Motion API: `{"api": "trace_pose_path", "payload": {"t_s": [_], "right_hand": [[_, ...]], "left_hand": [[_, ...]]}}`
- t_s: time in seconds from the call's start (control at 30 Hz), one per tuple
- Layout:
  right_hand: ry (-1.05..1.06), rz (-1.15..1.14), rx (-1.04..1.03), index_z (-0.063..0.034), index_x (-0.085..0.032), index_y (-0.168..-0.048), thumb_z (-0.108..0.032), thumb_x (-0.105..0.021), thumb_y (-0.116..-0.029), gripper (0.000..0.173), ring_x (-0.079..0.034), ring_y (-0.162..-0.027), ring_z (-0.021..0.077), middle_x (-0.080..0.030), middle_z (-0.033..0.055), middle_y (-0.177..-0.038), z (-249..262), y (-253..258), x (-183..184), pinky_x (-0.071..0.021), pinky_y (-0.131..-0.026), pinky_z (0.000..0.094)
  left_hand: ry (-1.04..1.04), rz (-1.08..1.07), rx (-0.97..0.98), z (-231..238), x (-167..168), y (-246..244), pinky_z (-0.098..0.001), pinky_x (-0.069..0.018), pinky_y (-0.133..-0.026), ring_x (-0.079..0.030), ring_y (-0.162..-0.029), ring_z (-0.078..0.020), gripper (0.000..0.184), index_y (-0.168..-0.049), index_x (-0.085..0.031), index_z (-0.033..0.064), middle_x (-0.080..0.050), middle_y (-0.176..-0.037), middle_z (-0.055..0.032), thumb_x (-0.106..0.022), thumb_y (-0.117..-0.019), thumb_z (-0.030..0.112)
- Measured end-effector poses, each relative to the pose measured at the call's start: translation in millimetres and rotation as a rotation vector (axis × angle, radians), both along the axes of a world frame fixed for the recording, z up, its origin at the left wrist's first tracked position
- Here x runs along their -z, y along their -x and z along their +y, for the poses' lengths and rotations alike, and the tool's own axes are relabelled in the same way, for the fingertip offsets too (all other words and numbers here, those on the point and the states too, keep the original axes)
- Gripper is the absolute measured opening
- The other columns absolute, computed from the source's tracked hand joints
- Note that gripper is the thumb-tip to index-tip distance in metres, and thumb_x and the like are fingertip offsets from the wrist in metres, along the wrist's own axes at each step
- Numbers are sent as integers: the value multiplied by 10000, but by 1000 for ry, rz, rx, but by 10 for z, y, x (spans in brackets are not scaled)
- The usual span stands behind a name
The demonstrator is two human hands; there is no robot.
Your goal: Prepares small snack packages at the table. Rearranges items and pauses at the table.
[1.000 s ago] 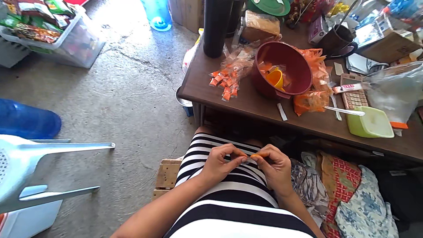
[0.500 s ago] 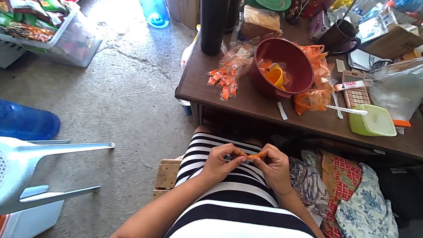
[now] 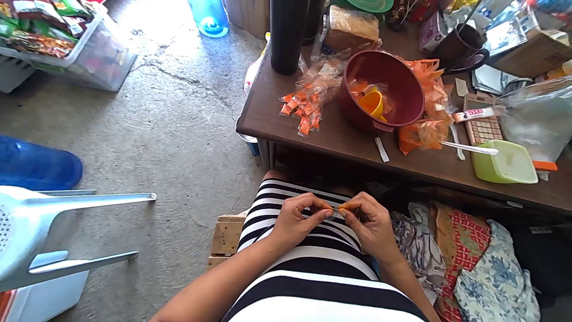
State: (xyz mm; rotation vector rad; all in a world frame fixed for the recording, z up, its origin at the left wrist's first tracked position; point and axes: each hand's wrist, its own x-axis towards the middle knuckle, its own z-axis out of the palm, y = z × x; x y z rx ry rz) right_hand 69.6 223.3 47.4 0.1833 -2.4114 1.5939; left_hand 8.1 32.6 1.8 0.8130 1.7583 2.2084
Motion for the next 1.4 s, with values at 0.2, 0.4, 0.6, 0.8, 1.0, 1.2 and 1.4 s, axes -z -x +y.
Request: {"api": "trace_pose_path", "payload": {"t_s": [0.2,0.4,0.6,0.8,1.0,1.2,1.4], "right_hand": [[-96,59,62,-37,-592,-763,-254,-585,-1040,353,-455,-640,-49,-482,-18,-734,-98,20,48,-383,-579,71],[32,9,-64,-49,-724,-959,-217,-655,-1006,187,-648,-790,-20,-684,-11,-900,12,-27,28,-559,-709,118],[3,14,-78,-14,-745,-1043,-129,-643,-1002,160,-653,-799,-15,-692,23,-962,43,-66,-8,-570,-728,120],[-54,80,68,-44,-623,-778,-264,-621,-1027,332,-476,-657,-66,-504,-31,-745,-73,-45,49,-405,-590,56],[-16,85,91,-51,-598,-698,-261,-667,-1002,376,-477,-617,-51,-488,-38,-684,-74,-59,64,-409,-563,71],[32,62,70,-50,-603,-692,-270,-662,-1006,388,-492,-619,-43,-500,-36,-674,-139,-82,64,-419,-568,85],[68,40,52,-41,-650,-762,-250,-619,-1028,340,-547,-640,-42,-556,-36,-720,-134,-86,61,-487,-597,91]], "left_hand": [[12,27,24,-6,-22,-19,-177,-554,-802,-659,-844,-9,128,-945,-713,-44,-710,-892,-30,-699,-957,83],[7,11,-13,-22,-14,-22,-183,-556,-801,-658,-846,-5,126,-952,-717,-31,-712,-897,-17,-695,-962,93],[0,-3,-17,-7,-8,-36,-188,-558,-808,-660,-849,-7,119,-959,-718,-27,-710,-899,-8,-698,-958,90],[-10,28,20,15,-19,-52,-184,-553,-800,-654,-849,-8,118,-953,-714,-32,-710,-899,-20,-698,-960,85],[39,152,54,1,-62,-65,-192,-552,-819,-650,-894,-34,402,-1116,-667,-59,-686,-994,-72,-765,-928,282],[234,338,-32,39,-138,-107,-123,-501,-673,-583,-797,-22,505,-1255,-610,-8,-590,-1235,-169,-813,-881,263],[234,387,-71,22,-123,-113,-156,-505,-707,-591,-784,-70,241,-1077,-675,-11,-654,-1001,-128,-753,-915,149]]}}
